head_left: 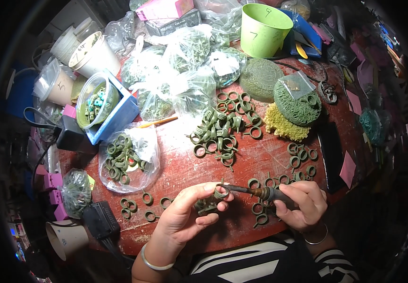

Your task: The person solders small metal attachments onto green rings using a handheld soldering iron. They pick up the rings one by one, apply the heated tip to the metal joint, and place them back on the workbench.

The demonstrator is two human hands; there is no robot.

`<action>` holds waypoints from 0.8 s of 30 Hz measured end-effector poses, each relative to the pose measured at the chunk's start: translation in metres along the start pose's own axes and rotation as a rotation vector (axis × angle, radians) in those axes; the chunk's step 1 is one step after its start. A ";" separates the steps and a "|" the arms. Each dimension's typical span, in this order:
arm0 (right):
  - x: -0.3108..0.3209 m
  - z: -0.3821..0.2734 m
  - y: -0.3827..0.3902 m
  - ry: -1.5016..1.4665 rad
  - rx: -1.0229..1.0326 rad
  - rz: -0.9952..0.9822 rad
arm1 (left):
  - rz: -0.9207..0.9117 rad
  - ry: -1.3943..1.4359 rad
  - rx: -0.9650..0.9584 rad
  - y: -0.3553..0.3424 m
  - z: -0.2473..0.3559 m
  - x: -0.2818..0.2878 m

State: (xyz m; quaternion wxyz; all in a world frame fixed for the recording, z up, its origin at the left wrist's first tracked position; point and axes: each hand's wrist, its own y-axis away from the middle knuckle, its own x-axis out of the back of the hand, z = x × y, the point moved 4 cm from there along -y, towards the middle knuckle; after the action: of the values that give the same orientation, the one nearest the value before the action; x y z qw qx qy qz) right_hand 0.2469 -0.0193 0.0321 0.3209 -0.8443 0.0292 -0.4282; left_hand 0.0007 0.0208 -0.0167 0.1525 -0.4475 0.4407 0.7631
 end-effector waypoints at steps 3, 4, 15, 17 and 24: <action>0.000 0.000 0.000 0.005 -0.002 -0.009 | 0.017 0.000 0.002 0.000 0.000 0.000; 0.000 -0.001 0.000 0.004 -0.001 -0.012 | 0.009 0.000 -0.001 0.000 0.000 0.001; 0.000 -0.001 -0.001 -0.007 -0.009 -0.016 | 0.018 -0.021 0.000 0.000 0.000 0.000; 0.000 -0.001 0.000 -0.001 -0.003 -0.018 | -0.001 -0.008 0.000 0.000 0.000 0.000; 0.002 -0.001 0.000 -0.010 -0.011 -0.006 | -0.005 -0.002 -0.008 0.000 0.000 0.000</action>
State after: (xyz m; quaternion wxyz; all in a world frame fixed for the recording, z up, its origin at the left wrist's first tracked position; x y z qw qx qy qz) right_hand 0.2475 -0.0207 0.0335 0.3152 -0.8482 0.0272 -0.4248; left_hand 0.0011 0.0208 -0.0165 0.1532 -0.4485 0.4360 0.7650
